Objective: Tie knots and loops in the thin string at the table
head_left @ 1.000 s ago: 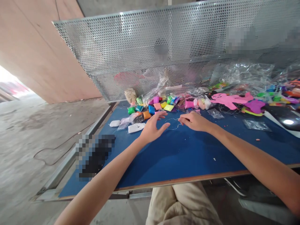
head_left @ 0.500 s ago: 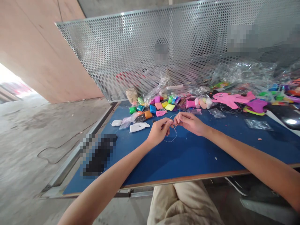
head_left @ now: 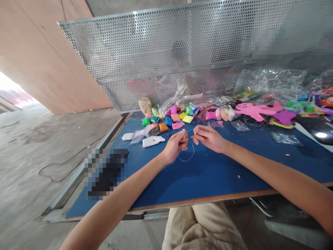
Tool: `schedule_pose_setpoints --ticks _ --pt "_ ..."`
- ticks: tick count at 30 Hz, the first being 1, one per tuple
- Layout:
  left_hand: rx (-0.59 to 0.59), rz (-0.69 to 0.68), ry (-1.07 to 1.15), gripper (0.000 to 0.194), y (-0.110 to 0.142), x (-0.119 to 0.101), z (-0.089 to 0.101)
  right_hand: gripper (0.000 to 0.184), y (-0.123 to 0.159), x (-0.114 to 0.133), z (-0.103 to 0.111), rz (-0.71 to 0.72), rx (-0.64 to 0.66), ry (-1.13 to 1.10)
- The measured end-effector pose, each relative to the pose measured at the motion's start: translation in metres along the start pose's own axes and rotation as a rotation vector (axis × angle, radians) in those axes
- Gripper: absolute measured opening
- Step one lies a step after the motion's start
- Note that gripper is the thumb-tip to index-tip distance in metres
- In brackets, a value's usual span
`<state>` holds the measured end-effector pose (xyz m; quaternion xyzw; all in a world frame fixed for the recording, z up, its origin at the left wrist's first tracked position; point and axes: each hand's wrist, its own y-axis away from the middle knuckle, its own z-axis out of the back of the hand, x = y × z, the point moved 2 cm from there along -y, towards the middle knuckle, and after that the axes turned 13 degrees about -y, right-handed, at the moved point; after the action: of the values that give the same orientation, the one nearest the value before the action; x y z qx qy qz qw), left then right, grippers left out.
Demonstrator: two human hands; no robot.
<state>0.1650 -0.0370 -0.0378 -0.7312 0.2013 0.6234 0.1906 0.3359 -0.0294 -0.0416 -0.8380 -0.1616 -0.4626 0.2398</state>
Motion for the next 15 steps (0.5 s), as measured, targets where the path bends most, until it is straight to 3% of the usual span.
schedule_pose_setpoints --ticks 5,8,11,13,15 --pt "0.004 -0.007 -0.124 0.044 -0.001 -0.001 0.001 0.022 0.000 0.001 0.003 0.018 -0.063 -0.010" --pt "-0.001 -0.021 -0.314 0.039 0.001 -0.002 0.003 0.023 0.001 0.003 0.005 -0.030 -0.001 0.076" --pt "-0.078 -0.147 -0.597 0.035 0.002 -0.007 0.009 0.024 0.003 0.005 0.007 -0.063 0.073 0.245" --pt "-0.133 -0.237 -0.726 0.032 0.001 -0.012 0.015 0.024 0.003 0.007 0.009 -0.002 0.058 0.328" --pt "-0.133 -0.238 -0.788 0.033 0.000 -0.013 0.021 0.026 0.003 0.008 0.010 0.060 0.035 0.395"
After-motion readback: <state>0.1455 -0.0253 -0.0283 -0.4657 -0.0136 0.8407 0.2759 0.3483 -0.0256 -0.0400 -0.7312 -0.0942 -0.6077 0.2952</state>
